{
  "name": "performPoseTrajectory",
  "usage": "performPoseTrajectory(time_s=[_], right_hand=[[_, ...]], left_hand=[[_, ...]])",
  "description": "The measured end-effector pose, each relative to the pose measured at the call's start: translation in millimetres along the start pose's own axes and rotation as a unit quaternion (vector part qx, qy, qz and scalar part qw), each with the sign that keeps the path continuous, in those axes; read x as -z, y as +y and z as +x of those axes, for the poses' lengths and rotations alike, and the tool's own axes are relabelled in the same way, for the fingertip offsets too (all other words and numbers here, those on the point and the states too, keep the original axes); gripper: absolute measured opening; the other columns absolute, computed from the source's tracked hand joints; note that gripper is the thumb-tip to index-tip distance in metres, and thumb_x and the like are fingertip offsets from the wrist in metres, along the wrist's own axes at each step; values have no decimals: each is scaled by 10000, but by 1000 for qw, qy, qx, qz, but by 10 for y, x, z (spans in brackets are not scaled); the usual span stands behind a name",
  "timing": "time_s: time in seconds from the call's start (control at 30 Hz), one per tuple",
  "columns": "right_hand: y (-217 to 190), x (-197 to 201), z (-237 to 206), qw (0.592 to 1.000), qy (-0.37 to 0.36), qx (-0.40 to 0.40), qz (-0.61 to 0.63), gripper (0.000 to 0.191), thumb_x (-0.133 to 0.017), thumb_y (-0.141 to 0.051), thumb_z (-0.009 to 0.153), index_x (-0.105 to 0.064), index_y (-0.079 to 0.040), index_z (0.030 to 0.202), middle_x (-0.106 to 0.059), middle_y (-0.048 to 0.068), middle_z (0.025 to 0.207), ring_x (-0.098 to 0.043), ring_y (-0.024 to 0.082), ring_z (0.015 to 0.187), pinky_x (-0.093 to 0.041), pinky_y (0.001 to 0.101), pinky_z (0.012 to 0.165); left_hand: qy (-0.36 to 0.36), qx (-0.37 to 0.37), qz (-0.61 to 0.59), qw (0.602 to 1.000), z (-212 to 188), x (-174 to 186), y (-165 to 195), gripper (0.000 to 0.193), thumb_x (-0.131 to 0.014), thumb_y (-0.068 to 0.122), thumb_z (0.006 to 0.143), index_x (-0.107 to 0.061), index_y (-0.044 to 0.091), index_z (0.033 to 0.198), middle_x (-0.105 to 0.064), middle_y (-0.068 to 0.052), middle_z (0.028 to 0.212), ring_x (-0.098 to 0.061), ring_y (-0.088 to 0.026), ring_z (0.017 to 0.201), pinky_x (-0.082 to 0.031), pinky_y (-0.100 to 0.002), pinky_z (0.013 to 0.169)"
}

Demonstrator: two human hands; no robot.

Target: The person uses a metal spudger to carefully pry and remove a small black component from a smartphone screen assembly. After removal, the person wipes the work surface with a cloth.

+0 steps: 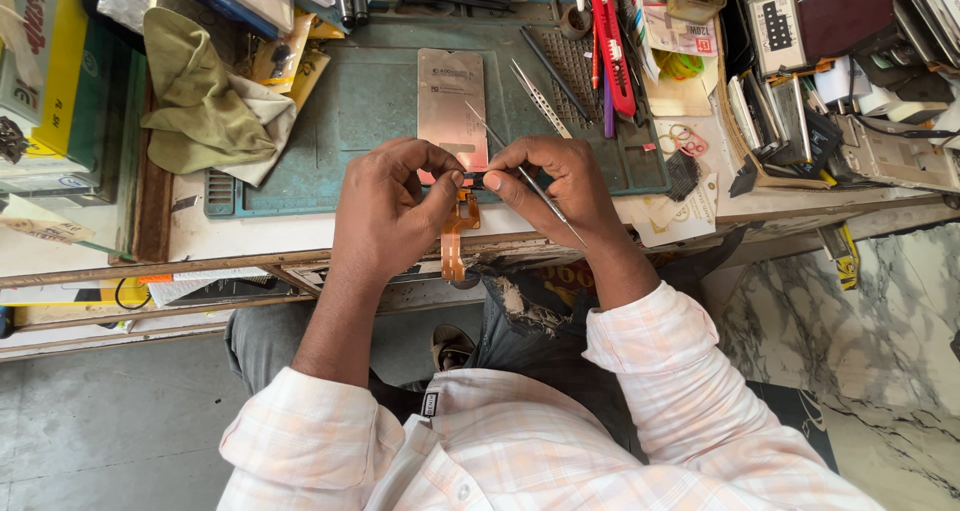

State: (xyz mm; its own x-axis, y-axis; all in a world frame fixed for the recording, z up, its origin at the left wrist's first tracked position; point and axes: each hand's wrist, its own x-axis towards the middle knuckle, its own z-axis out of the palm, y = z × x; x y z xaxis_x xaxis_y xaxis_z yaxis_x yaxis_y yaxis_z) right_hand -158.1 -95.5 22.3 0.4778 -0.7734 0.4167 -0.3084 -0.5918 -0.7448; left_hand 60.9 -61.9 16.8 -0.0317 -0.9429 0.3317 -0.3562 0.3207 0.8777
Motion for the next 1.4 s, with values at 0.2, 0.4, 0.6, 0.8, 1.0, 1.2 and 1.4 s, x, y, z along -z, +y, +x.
performPoseTrajectory(time_s=[0.2, 0.4, 0.6, 0.8, 1.0, 1.2, 1.4], right_hand=[[6, 5, -14, 999, 1, -28, 21, 124, -754, -156, 989, -738, -34, 973, -693, 7, 797, -599, 51, 716, -454, 245, 624], [29, 4, -12, 999, -2, -25, 41, 139, -739, -168, 1002, -738, -30, 987, -721, 15, 832, -639, 48, 757, -497, 226, 667], [76, -5, -16, 997, -13, -30, 67, 208, -682, -215, 1052, -743, -18, 1022, -737, 40, 864, -699, 83, 807, -559, 244, 728], [111, -25, -32, 990, 11, -67, 126, 281, -636, -275, 1075, -758, -24, 1108, -755, 39, 938, -724, 101, 878, -606, 269, 768], [92, -16, -21, 997, -5, -29, 68, 227, -696, -221, 1042, -758, -13, 1110, -740, 40, 903, -673, 75, 812, -548, 244, 719], [49, -11, -1, 1000, -6, -15, -7, 189, -770, -197, 969, -737, -12, 955, -722, 42, 823, -621, 70, 721, -480, 244, 634], [33, -7, 2, 998, -25, -35, 50, 177, -720, -202, 1018, -716, -34, 962, -741, 21, 844, -687, 61, 792, -542, 243, 707]], left_hand=[[0, 41, -8, 999, 5, -10, 13, 155, -703, 166, 943, -775, 31, 971, -756, -76, 807, -660, -106, 589, -487, -276, 509], [-6, -21, 36, 999, -16, 0, 44, 206, -759, 262, 912, -783, 73, 988, -759, -75, 870, -744, -184, 757, -564, -341, 647], [-1, -17, 79, 997, -9, -14, 28, 188, -763, 260, 897, -789, 74, 909, -756, -87, 827, -730, -228, 743, -545, -376, 661], [0, 26, 54, 998, -8, -11, 16, 187, -736, 239, 905, -783, 59, 918, -722, -95, 716, -705, -199, 628, -539, -362, 608], [-4, 30, 57, 998, -4, -13, 35, 185, -736, 241, 909, -796, 66, 920, -718, -86, 679, -688, -165, 583, -533, -344, 561], [-11, 44, 54, 997, -3, -13, 51, 207, -740, 270, 911, -799, 71, 914, -736, -71, 678, -706, -148, 553, -533, -327, 535], [-18, 52, 42, 998, 3, -5, 56, 224, -736, 303, 933, -799, 88, 935, -741, -66, 691, -713, -145, 581, -533, -323, 549]])
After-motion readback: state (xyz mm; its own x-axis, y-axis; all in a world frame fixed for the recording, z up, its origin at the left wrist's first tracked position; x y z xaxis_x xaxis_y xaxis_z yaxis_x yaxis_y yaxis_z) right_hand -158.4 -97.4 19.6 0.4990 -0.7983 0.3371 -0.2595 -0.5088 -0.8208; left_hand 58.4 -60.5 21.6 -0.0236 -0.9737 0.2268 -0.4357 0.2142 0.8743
